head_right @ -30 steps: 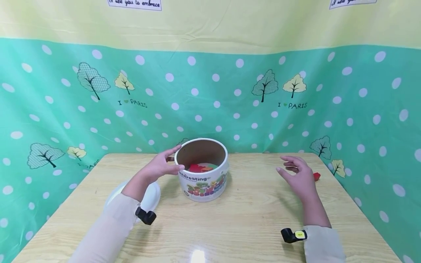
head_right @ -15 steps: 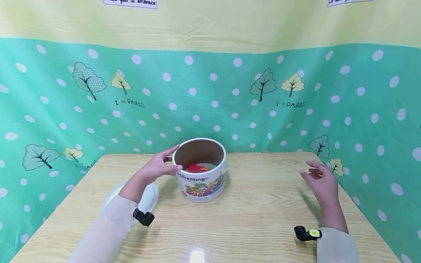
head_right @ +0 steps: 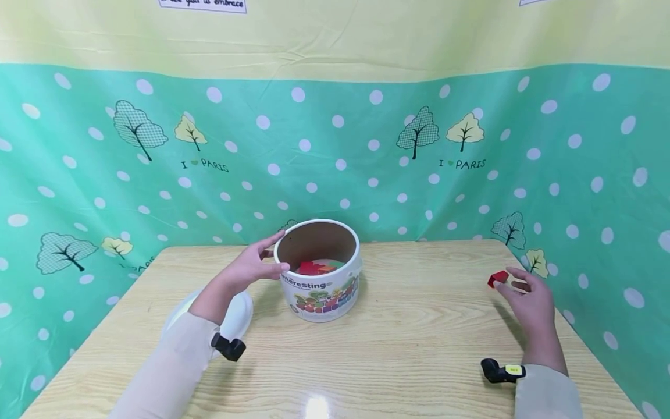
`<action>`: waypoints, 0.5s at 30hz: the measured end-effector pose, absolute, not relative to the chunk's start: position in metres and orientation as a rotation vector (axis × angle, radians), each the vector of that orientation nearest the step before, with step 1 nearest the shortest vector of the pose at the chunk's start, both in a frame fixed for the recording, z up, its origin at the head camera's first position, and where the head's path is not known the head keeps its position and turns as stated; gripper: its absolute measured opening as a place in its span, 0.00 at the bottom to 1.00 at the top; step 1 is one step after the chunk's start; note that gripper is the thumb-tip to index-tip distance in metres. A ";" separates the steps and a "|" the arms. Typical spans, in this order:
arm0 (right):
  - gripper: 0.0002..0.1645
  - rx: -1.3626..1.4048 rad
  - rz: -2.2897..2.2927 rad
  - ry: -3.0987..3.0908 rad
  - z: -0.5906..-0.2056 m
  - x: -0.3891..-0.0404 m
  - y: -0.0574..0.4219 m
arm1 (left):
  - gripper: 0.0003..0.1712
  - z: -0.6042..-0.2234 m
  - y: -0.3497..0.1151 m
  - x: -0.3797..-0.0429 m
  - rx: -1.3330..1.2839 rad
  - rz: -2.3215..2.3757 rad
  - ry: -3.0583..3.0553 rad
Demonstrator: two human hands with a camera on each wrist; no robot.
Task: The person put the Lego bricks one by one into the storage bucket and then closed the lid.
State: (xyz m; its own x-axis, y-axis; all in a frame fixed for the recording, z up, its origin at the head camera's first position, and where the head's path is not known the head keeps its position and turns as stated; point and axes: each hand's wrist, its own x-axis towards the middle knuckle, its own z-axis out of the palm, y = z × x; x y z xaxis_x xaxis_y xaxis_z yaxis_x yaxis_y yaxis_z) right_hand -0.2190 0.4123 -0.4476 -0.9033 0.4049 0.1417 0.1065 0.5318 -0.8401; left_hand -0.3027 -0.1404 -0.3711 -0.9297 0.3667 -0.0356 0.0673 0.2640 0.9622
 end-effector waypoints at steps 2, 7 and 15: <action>0.40 -0.448 1.318 -2.466 -0.453 -0.221 0.415 | 0.54 -0.372 -0.141 -0.303 0.405 1.717 2.288; 0.43 -0.487 1.344 -2.480 -0.465 -0.225 0.418 | 0.54 -0.372 -0.140 -0.303 0.414 1.718 2.288; 0.48 -0.482 1.344 -2.508 -0.471 -0.230 0.422 | 0.54 -0.370 -0.141 -0.301 0.408 1.711 2.300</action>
State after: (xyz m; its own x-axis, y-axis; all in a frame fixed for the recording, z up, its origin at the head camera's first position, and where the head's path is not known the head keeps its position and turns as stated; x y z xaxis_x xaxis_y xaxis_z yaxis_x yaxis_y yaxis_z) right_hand -0.2297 0.4217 -0.4713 -0.9125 0.4036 0.0665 0.1681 0.5182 -0.8386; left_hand -0.3014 -0.1407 -0.3703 -0.9308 0.3644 -0.0295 0.0764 0.2728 0.9590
